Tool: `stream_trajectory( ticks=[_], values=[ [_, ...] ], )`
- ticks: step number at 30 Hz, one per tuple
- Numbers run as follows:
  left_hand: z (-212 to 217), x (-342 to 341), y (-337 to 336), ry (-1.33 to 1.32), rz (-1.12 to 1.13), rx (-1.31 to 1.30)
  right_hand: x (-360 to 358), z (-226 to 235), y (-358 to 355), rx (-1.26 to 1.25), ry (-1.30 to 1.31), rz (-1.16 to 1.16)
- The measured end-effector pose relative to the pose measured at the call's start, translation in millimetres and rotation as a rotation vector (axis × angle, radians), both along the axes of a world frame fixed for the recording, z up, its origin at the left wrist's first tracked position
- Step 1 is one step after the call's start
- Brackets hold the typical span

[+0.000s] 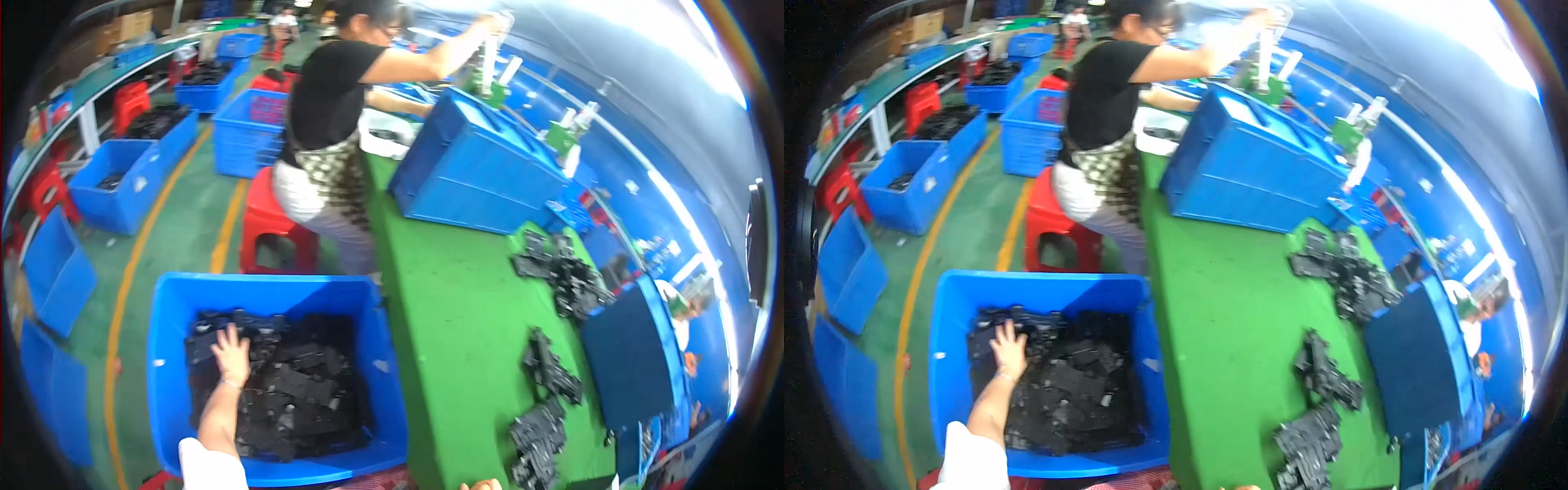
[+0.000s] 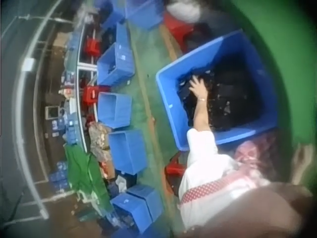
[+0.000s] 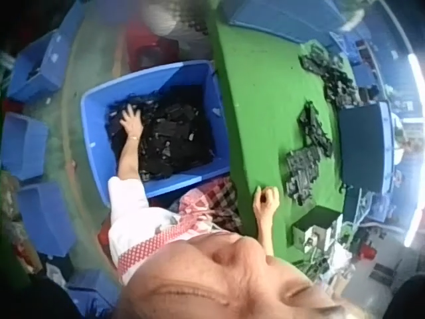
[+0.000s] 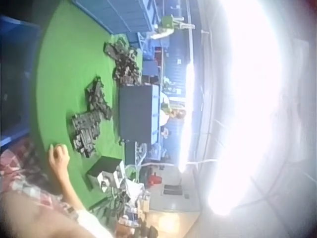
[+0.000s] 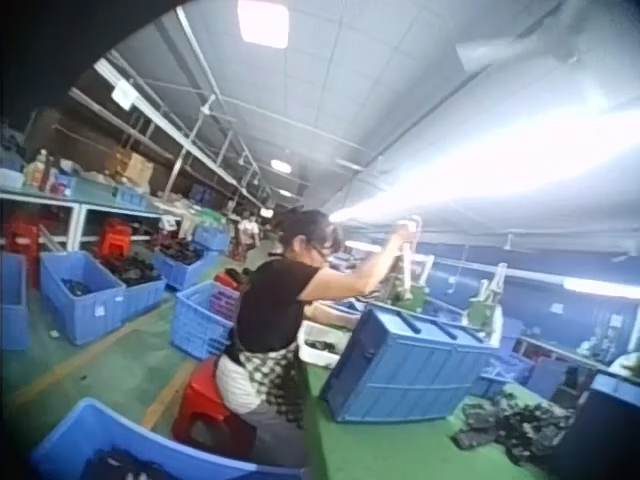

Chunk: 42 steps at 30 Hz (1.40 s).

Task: The person assembles toy car chassis components by hand, securing plastic parts together with screws using an electric screwdriver.

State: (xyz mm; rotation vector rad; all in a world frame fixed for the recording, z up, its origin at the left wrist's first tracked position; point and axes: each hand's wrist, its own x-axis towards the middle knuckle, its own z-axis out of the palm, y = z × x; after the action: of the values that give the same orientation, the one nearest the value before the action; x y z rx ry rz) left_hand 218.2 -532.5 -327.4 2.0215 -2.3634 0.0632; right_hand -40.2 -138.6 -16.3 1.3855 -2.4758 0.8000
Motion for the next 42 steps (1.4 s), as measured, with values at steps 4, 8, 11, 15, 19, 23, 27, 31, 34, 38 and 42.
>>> stream_trajectory(
  ticks=[4,8,11,15,19,23,27,31,34,38,42],
  values=[
    [27.8,-0.4,-5.4,-0.130,0.066,0.157,-5.1,-3.4,-2.6,-0.011,0.071,0.011],
    [26.6,16.6,16.4,0.084,-0.033,0.123,-2.7,-3.1,1.8,-0.027,-0.055,-0.018],
    [43.9,23.0,38.2,0.258,-0.074,0.021,-4.8,-3.9,8.6,-0.045,-0.034,-0.003],
    [64.9,54.3,73.5,0.493,-0.132,-0.224,-1.0,0.6,8.5,-0.112,-0.019,0.038],
    [120.0,56.1,116.0,0.652,-0.189,-0.401,7.1,8.3,31.8,-0.161,-0.049,0.117],
    [207.0,38.0,151.6,0.763,-0.334,-0.413,25.3,29.9,65.3,-0.148,0.050,0.148],
    [309.8,-6.3,172.5,0.897,-0.537,-0.511,25.6,31.9,104.0,-0.217,0.055,0.054],
    [398.0,-79.0,185.1,0.880,-0.919,-0.669,20.5,36.5,138.8,-0.278,0.094,-0.061],
    [425.6,-163.2,192.4,0.837,-1.191,-0.815,21.8,28.9,149.8,-0.324,0.042,-0.153],
    [415.2,-278.4,233.1,0.943,-1.411,-0.958,22.2,3.8,156.5,-0.239,-0.059,-0.087],
    [346.6,-366.4,275.5,0.743,-1.679,-0.355,26.8,16.1,151.4,-0.181,-0.043,-0.052]
  ],
)
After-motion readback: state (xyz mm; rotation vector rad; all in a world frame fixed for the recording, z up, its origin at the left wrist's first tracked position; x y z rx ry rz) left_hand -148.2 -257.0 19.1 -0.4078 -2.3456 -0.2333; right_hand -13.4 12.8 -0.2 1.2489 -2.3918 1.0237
